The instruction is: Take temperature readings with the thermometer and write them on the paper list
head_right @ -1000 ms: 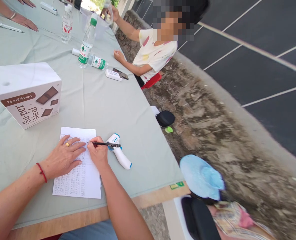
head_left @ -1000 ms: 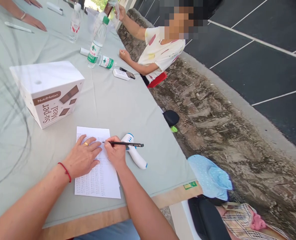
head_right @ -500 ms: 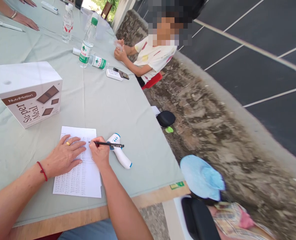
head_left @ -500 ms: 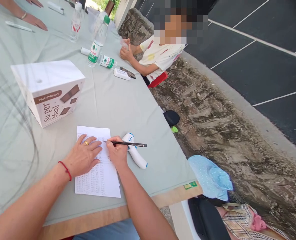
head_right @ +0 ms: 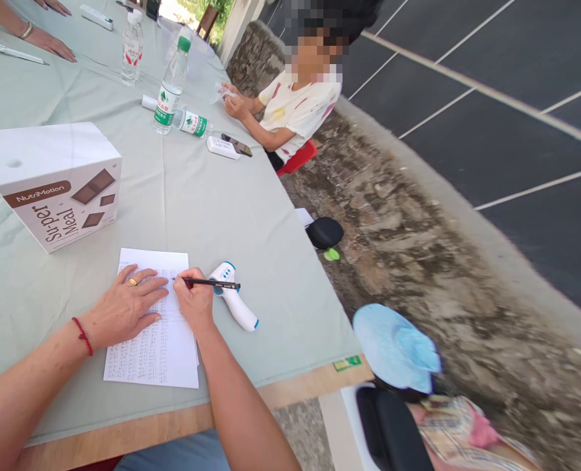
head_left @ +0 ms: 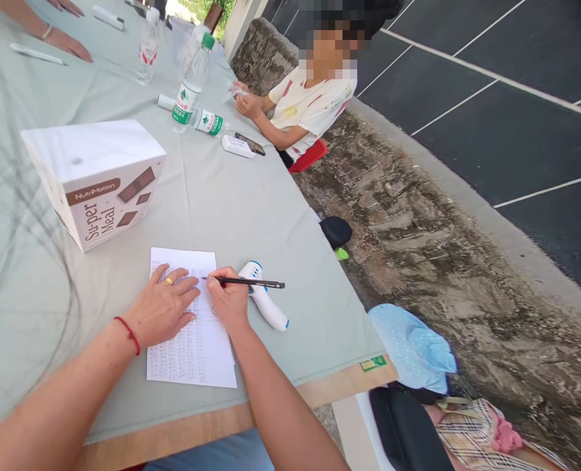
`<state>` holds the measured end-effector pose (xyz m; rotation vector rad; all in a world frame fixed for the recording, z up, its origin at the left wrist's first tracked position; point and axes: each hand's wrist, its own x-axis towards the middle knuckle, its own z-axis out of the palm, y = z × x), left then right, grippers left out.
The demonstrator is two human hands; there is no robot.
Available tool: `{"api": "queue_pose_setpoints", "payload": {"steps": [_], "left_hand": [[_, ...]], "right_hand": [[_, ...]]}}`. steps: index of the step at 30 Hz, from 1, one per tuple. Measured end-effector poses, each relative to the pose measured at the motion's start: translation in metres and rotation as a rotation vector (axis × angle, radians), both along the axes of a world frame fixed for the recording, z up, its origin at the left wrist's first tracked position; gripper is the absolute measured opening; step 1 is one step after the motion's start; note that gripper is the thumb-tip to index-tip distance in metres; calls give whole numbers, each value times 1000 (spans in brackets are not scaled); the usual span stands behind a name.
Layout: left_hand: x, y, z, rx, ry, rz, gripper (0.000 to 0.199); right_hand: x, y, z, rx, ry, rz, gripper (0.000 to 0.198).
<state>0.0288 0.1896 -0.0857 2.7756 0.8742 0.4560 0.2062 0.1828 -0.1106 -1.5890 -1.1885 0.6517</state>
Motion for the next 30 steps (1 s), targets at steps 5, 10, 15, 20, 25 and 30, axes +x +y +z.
{"api": "queue_pose_setpoints", "payload": {"steps": [5,10,15,20,25,30], "left_hand": [[0,0,0,3,3,-3,25],[0,0,0,-5,10,0,24],[0,0,-1,10,-4,-3,25],[0,0,0,7,8,0,26],[0,0,0,20,6,4,26],[0,0,0,28,-2,-3,25]], "right_hand": [[0,0,-1,8,-20,1,10],[0,0,0,11,-29,7,9],[0,0,0,18,-32,7,9],[0,-1,0,10,-23,7,10],[0,0,0,21,-29,-11,10],[1,0,-1,28,-35,-9,10]]}}
